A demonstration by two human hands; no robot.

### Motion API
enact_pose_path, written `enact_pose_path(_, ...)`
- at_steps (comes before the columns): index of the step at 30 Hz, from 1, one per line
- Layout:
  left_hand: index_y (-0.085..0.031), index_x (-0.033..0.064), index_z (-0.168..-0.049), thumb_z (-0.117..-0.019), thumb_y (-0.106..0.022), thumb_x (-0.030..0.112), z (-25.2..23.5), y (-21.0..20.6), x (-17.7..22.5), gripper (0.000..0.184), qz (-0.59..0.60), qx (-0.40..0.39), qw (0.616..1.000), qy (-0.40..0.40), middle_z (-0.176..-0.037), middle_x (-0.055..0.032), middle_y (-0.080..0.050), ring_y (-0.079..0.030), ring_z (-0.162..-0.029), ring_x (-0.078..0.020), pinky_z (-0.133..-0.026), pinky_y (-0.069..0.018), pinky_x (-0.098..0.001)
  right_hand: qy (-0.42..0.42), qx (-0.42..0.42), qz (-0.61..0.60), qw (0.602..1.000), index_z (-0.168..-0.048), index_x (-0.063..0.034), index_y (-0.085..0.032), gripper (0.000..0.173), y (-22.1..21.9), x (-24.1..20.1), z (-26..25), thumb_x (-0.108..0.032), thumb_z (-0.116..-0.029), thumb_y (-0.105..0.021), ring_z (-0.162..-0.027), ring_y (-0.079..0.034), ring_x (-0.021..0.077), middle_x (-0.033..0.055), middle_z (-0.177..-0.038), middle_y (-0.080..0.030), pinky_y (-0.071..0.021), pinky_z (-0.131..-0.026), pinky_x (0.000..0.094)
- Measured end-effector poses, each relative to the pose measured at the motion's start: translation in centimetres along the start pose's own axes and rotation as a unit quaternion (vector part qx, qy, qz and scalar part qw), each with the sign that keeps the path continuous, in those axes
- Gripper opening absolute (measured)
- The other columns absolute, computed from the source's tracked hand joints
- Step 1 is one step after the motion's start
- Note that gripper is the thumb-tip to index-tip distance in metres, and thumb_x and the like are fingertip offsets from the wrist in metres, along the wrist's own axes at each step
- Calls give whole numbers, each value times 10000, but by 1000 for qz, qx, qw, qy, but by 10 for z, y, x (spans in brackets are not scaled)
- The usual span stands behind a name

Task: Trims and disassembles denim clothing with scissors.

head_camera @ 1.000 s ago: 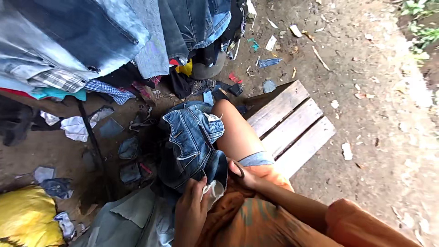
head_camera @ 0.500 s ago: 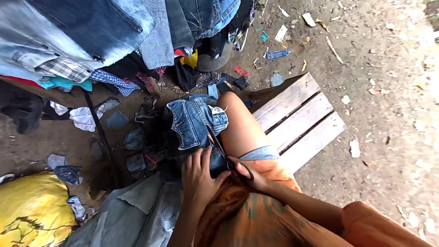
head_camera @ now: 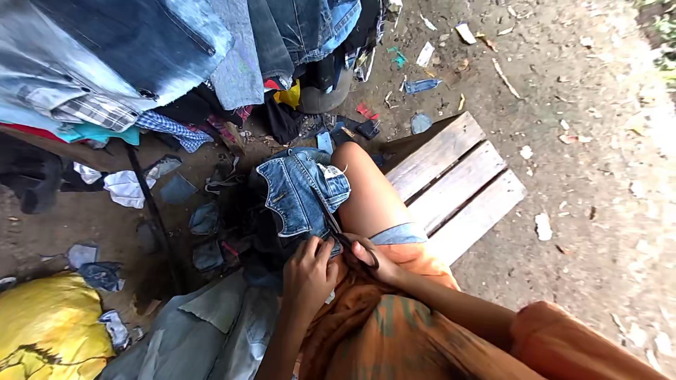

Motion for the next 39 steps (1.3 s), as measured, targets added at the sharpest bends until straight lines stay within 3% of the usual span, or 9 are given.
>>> enact_pose_path(3,-793,67,-1052,-790,-612,149,0,-2,2,330,-6,5,1000,4,-933,-128,-712,-715,-792,-296,-599,-576,-405,-21,32,16,999,-864,-183,-615,499,2,-6,1,-673,-820,-698,-433,-421,-38,-145,-551,-468,-358,-422,143)
enact_pose_path(8,-795,67,-1063,-786,-615,151,3,-5,2,341,2,14,1000,9,-948,-123,-721,-721,-815,-286,-610,-581,-393,-41,45,101,993,-842,-151,-623,212,5,-11,5,-338,-915,-693,-439,-440,-33,-127,-562,-491,-374,-428,152)
enact_pose_path(17,-794,73,-1059,-791,-603,178,6,-1,7,345,16,36,999,3,-968,-126,-729,-723,-818,-273,-642,-589,-372,-26,24,87,996,-969,-141,-579,747,0,-26,-25,-858,-762,-581,-474,-458,-27,-130,-612,-499,-407,-460,155)
enact_pose_path(20,-794,71,-1040,-787,-605,174,5,-2,7,332,14,43,999,2,-952,-124,-727,-721,-806,-273,-631,-587,-371,-26,52,89,994,-913,-154,-600,694,-2,-25,-25,-829,-753,-631,-454,-440,-36,-129,-603,-500,-381,-432,147)
enact_pose_path(24,-797,78,-989,-777,-609,179,8,-2,6,301,18,40,999,8,-933,-115,-726,-721,-794,-261,-624,-586,-363,-44,72,112,990,-828,-146,-611,380,0,-28,-18,-513,-879,-694,-426,-434,-30,-126,-547,-485,-372,-418,153)
enact_pose_path(27,-794,68,-984,-780,-619,183,16,7,8,293,49,23,998,24,-933,-117,-729,-727,-794,-260,-632,-592,-369,-75,66,126,987,-837,-144,-603,302,2,-25,-4,-426,-908,-685,-426,-442,-18,-118,-546,-475,-382,-415,160)
enact_pose_path(31,-797,82,-977,-796,-591,191,31,8,16,295,62,26,997,34,-926,-99,-727,-719,-788,-225,-642,-588,-328,-63,16,97,993,-905,-164,-621,484,6,-12,9,-640,-854,-693,-467,-434,-41,-138,-598,-490,-373,-444,145)
enact_pose_path(34,-802,95,-983,-810,-577,197,34,2,18,302,61,36,997,39,-931,-94,-728,-718,-800,-215,-656,-585,-312,-29,-16,89,996,-1001,-164,-619,726,9,-11,12,-854,-784,-566,-517,-440,-34,-134,-651,-498,-382,-485,149)
enact_pose_path(39,-800,100,-1000,-807,-584,194,30,0,21,305,53,34,998,29,-932,-93,-725,-716,-806,-224,-640,-581,-324,-9,-11,82,997,-996,-161,-611,749,7,-20,-4,-875,-781,-539,-504,-426,-27,-127,-640,-477,-369,-473,150)
Point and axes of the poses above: each hand's wrist, its own z-axis away from the middle knuckle, its own y-axis out of the back of the hand, x = y × z, the point moved 4 cm from there along -z, towards the middle knuckle
